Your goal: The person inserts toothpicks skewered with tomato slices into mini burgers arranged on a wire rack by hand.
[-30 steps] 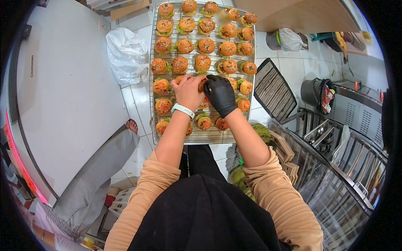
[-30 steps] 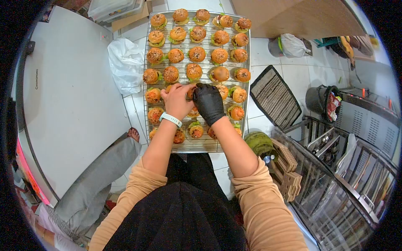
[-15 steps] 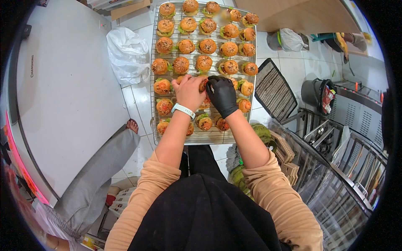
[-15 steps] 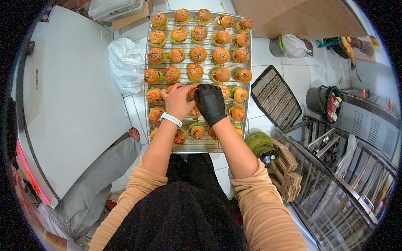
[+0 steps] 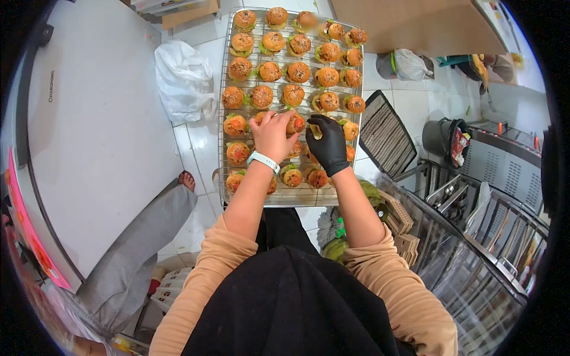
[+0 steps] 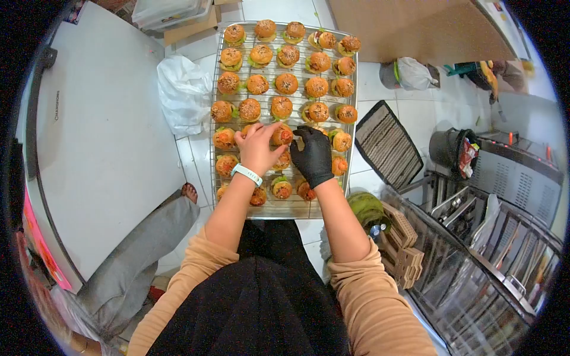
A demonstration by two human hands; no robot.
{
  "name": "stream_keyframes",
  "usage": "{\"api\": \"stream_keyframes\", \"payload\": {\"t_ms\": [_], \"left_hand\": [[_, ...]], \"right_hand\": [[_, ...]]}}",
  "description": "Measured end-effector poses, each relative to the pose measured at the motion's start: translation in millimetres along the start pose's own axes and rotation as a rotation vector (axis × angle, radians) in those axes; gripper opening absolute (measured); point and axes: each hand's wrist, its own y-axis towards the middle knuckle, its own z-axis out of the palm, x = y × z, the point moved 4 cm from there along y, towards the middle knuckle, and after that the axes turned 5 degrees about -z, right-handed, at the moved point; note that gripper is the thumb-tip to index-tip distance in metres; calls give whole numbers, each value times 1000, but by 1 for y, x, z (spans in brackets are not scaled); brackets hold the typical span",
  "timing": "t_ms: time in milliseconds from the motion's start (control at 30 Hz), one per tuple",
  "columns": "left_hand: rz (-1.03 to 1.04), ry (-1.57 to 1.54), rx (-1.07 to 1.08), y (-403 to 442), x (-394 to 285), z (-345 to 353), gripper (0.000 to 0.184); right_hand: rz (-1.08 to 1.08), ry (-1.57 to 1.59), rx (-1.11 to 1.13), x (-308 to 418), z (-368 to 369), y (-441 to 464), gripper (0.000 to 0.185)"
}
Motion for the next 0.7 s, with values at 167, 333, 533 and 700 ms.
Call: {"api": "stream_keyframes", "payload": {"t_ms": [167, 333, 533, 700], "left_hand": [[-8, -70, -46, -13, 5, -19, 52], [-41, -126, -143, -41, 21, -39, 41], [-51, -155, -234, -60, 28, -53, 33], [12, -133, -216, -50, 19, -41, 30]], "right_hand": [[-42, -94, 39, 7, 16, 8, 14], [-118, -327, 74, 14, 25, 13, 17], [-115, -411, 188, 12, 34, 12, 11], [-161, -320, 159, 2, 40, 11, 9]]}}
